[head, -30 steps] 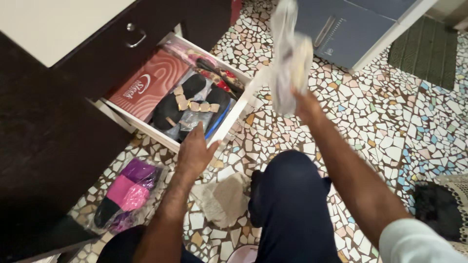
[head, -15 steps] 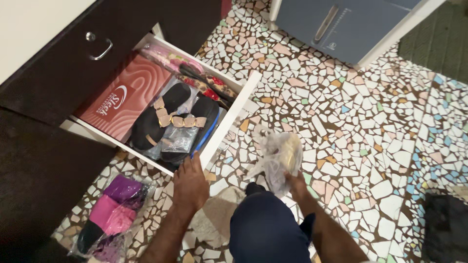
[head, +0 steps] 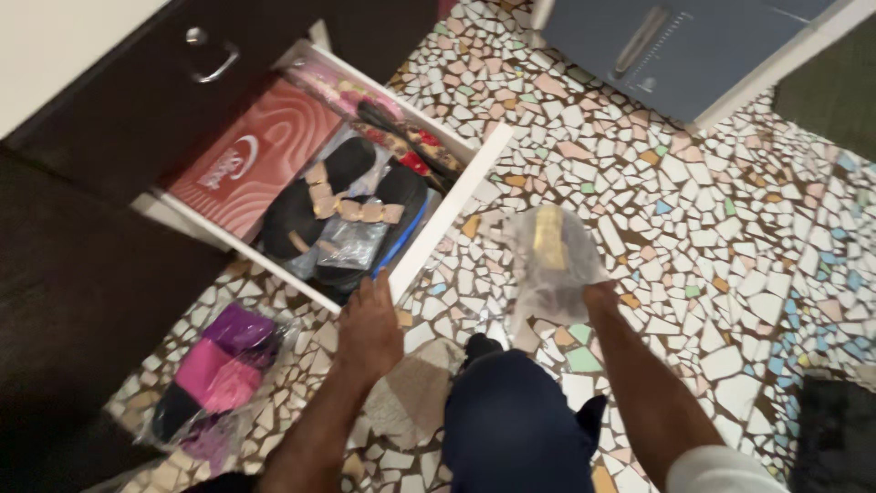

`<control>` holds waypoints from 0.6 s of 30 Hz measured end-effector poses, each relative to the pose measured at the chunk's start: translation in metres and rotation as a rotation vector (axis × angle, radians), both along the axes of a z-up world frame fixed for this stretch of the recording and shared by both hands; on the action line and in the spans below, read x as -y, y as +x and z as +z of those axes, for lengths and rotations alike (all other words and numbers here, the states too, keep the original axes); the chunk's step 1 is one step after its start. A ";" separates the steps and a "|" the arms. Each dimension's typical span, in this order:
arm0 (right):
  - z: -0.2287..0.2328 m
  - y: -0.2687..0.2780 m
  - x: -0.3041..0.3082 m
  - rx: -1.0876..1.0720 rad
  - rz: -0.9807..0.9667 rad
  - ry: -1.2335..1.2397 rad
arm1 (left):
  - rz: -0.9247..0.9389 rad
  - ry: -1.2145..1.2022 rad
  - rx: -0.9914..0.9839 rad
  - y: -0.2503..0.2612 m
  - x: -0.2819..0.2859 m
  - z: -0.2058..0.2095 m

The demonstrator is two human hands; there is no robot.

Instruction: The person sits on the floor and removes items from an open drawer one by one, placing them on the floor. The items include plastic-wrapped packages, boxes, and miscellaneous objects. The person continues until the drawer is empty.

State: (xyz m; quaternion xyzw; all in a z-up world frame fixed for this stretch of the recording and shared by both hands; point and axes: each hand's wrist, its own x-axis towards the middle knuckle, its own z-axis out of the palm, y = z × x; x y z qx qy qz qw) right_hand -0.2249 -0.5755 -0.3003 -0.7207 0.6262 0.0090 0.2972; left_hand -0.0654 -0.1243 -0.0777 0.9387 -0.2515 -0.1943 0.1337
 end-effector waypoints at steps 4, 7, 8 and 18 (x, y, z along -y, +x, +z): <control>0.008 0.014 -0.027 0.296 0.141 -0.236 | 0.011 -0.056 -0.066 0.000 0.001 0.002; 0.041 0.067 -0.035 0.255 0.485 -0.635 | -0.011 0.014 -0.154 0.006 0.003 0.011; 0.060 0.091 -0.040 0.234 0.731 -0.909 | -0.033 0.046 -0.165 0.008 0.003 0.013; 0.310 0.246 -0.247 0.155 1.612 -0.276 | 0.009 0.125 0.180 0.060 -0.061 0.024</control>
